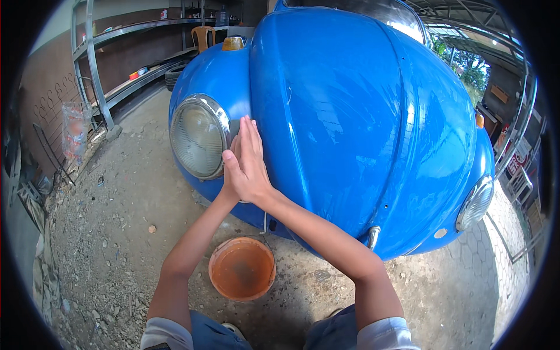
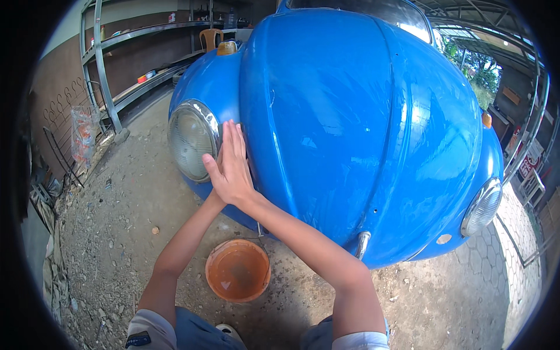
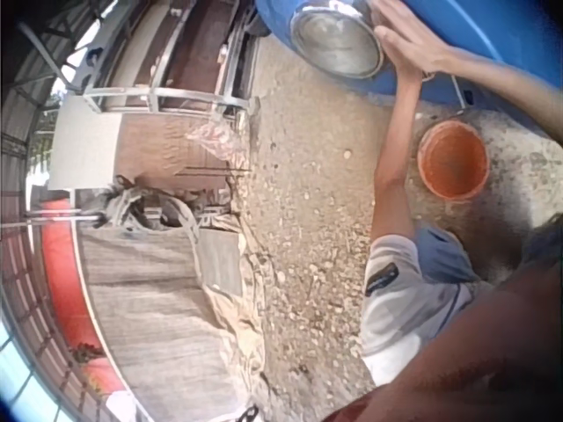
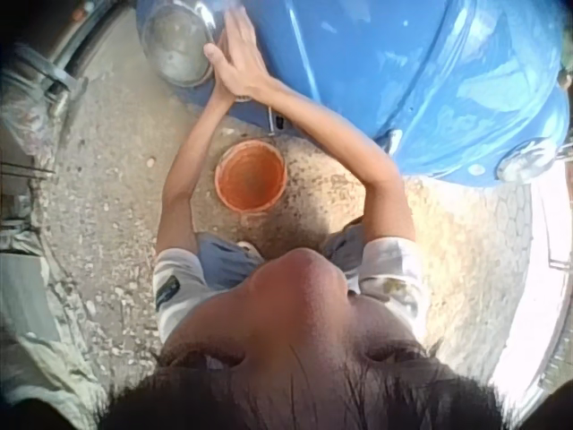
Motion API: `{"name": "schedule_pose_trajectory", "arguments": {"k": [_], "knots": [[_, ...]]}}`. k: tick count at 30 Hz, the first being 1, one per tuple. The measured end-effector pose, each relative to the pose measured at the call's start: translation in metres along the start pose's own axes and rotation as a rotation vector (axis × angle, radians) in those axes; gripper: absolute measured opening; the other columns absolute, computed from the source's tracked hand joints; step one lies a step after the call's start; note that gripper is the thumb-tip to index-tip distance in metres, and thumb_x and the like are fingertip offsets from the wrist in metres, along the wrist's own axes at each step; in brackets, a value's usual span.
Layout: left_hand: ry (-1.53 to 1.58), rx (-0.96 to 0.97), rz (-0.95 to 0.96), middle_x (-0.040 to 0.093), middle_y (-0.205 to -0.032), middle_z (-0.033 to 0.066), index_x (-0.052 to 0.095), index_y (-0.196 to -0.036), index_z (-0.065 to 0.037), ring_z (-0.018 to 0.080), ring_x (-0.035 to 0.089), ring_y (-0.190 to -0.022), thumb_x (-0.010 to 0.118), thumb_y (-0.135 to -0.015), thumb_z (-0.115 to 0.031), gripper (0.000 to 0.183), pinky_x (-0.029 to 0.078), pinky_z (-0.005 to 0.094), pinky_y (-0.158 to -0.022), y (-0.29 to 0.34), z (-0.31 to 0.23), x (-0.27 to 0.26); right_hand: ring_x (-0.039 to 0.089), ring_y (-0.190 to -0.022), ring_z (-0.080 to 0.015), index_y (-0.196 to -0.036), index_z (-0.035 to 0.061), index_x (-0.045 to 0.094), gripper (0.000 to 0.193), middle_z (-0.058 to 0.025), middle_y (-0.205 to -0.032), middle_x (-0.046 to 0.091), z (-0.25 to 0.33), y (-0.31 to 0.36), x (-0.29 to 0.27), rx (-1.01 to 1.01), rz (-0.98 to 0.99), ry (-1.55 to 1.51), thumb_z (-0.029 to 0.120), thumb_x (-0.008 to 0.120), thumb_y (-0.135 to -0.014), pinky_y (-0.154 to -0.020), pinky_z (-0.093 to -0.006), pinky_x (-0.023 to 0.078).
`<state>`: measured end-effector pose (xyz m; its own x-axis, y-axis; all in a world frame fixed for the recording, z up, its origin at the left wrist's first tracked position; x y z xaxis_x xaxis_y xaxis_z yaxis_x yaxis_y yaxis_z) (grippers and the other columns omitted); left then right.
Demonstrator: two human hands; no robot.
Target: The person wets a piece of sandpaper in a bucket of water and rubs it across the front panels and hood of a car by hand.
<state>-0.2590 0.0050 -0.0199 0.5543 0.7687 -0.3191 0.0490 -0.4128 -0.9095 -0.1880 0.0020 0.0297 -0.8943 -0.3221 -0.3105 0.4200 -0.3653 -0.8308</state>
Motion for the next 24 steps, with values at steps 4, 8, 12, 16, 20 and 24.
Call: {"name": "schedule_pose_trajectory", "arguments": {"k": [4,8,12,16,20,24], "knots": [[-0.023,-0.033,0.104,0.036,-0.169,0.0194,0.040,-0.162,-0.004,0.0382,0.031,-0.158,0.058,-0.103,-0.031,0.068,0.030,0.0517,-0.124,-0.013,-0.012,0.008,0.030,-0.154,-0.0512,-0.162,-0.0079,0.032,0.084,-0.0340,-0.165,0.032,0.045,-0.025,-0.012,-0.229,0.011,0.003,0.050,0.054,-0.105,-0.128,-0.0572,0.022],[-0.054,-0.076,0.235,0.037,-0.168,0.0201,0.040,-0.161,-0.003,0.0395,0.031,-0.157,0.060,-0.101,-0.033,0.070,0.029,0.0520,-0.125,-0.035,-0.013,0.010,0.042,-0.146,-0.0490,-0.153,-0.0009,0.052,0.068,-0.0290,-0.157,0.045,0.075,-0.044,-0.013,-0.421,-0.066,0.026,0.040,0.063,-0.100,-0.122,-0.0550,0.033],[-0.115,-0.128,0.349,0.039,-0.166,0.0208,0.040,-0.160,-0.002,0.0407,0.031,-0.157,0.061,-0.100,-0.035,0.073,0.029,0.0522,-0.126,-0.060,-0.009,0.003,0.058,-0.125,-0.0464,-0.125,-0.0045,0.069,0.044,-0.0270,-0.137,0.059,0.084,-0.080,-0.031,-0.393,-0.308,0.106,0.023,0.071,-0.090,-0.110,-0.0524,0.046],[-0.408,-0.076,0.370,0.045,-0.161,0.0207,0.045,-0.155,0.000,0.0399,0.034,-0.155,0.067,-0.095,-0.040,0.075,0.026,0.0532,-0.129,-0.047,-0.010,0.000,0.057,-0.118,-0.0395,-0.121,-0.0038,0.072,0.035,-0.0232,-0.129,0.062,0.062,-0.101,-0.063,-0.221,-0.473,-0.018,0.016,0.066,-0.092,-0.101,-0.0482,0.049],[-0.470,-0.037,0.439,0.050,-0.157,0.0199,0.046,-0.154,-0.001,0.0380,0.035,-0.155,0.068,-0.093,-0.037,0.074,0.025,0.0530,-0.130,-0.033,-0.001,-0.008,0.057,-0.116,-0.0369,-0.117,-0.0028,0.074,0.031,-0.0203,-0.126,0.063,0.043,-0.103,-0.056,-0.154,-0.458,-0.126,0.013,0.063,-0.093,-0.100,-0.0463,0.049],[-0.490,-0.086,0.568,0.049,-0.159,0.0172,0.046,-0.155,-0.004,0.0347,0.034,-0.156,0.066,-0.096,-0.030,0.067,0.024,0.0518,-0.131,-0.039,0.001,-0.023,0.058,-0.115,-0.0356,-0.114,-0.0014,0.076,0.028,-0.0190,-0.124,0.064,0.034,-0.097,-0.041,-0.133,-0.416,-0.174,0.012,0.064,-0.092,-0.099,-0.0454,0.049]]}}
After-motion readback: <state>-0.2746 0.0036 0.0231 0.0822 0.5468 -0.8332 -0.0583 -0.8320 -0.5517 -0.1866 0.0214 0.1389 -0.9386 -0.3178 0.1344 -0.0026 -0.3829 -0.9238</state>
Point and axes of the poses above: each hand's wrist, its own y-axis away from the middle knuckle, its own x-axis out of the palm, z = x × y, the point moved 9 cm from there along -y, towards the middle knuckle
